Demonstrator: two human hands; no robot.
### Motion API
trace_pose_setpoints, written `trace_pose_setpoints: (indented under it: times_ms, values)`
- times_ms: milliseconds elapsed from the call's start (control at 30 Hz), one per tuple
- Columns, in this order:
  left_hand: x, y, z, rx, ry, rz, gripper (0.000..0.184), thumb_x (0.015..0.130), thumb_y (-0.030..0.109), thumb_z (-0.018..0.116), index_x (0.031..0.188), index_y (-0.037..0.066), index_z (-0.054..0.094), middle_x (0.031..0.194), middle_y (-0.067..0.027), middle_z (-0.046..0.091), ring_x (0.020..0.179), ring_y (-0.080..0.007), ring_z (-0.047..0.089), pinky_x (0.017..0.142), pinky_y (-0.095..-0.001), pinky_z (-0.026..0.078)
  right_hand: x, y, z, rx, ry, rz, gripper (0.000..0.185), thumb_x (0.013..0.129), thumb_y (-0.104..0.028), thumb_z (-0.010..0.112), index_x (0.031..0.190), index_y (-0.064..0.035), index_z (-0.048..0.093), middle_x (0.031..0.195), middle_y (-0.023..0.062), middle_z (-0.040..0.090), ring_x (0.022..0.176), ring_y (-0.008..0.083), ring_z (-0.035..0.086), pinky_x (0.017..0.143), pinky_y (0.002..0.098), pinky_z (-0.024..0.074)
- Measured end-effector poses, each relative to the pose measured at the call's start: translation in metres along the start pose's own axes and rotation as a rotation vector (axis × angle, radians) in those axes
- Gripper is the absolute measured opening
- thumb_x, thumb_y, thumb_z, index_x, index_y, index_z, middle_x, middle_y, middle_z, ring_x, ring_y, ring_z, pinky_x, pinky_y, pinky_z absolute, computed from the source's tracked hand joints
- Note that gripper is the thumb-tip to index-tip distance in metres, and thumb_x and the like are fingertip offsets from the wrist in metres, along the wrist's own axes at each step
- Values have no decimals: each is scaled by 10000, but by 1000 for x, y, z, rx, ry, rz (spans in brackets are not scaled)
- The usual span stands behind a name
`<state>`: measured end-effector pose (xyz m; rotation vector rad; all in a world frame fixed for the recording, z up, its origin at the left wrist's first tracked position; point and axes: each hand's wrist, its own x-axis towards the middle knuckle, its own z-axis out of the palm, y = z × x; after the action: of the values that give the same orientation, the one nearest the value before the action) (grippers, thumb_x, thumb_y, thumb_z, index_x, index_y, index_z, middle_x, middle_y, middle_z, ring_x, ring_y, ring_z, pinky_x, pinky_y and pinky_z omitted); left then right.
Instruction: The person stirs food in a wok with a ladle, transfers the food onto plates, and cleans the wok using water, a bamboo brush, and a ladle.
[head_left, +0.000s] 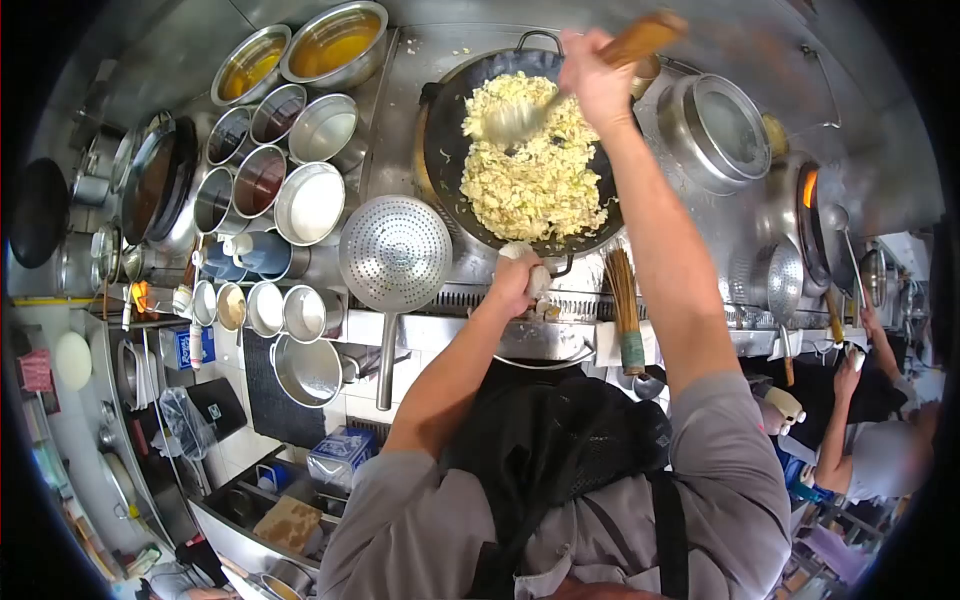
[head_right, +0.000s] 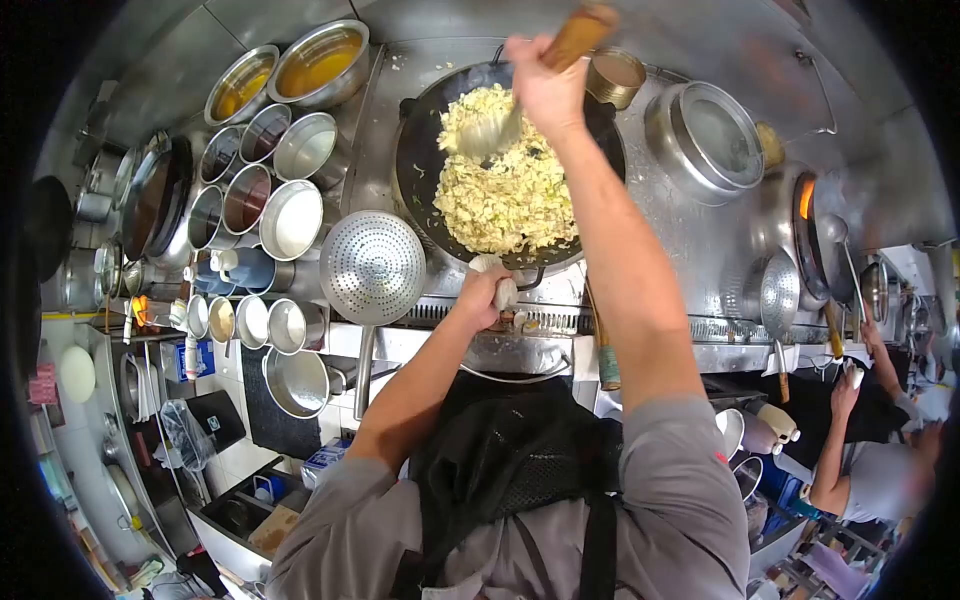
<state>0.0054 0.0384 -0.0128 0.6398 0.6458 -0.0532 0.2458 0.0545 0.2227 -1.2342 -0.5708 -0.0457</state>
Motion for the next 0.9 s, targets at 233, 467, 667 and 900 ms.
trace_pose_setpoints:
  times_ms: [233, 467, 667, 900]
  values:
    - [-50, -11, 26, 50, 49, 56, 154, 1013, 109, 525, 1144, 29, 516, 995, -165, 641, 778, -284, 668, 565, -430, 576, -47, -65, -61, 99, -59, 236, 382, 947, -144, 745, 673, -125, 479, 547, -40, 416, 431, 81, 339, 429, 280, 276]
    - [-206, -27, 107, 6, 335, 49, 214, 1059, 236, 546, 1130, 34, 556, 964, -148, 665, 827, -279, 688, 683, -448, 603, -97, -260, -112, 96, -294, 91, 438, 982, -193, 728, 639, -145, 459, 521, -61, 427, 411, 57, 369, 391, 256, 283]
    - [-118, -116, 34, 145, 198, 318, 246, 1041, 182, 557, 1236, 33, 541, 1018, -121, 669, 864, -236, 673, 676, -403, 587, -169, -122, -120, -66, -140, 8, 380, 1016, -203, 679, 706, -122, 473, 562, -45, 462, 481, 53, 440, 433, 265, 349]
    - [-210, -42, 138, 12, 424, 114, 182, 1027, 167, 538, 1125, 15, 554, 883, -138, 670, 717, -244, 674, 538, -386, 549, -198, -196, -149, 196, -258, -13, 410, 1003, -117, 686, 694, -120, 416, 566, -42, 389, 467, 71, 338, 448, 279, 280]
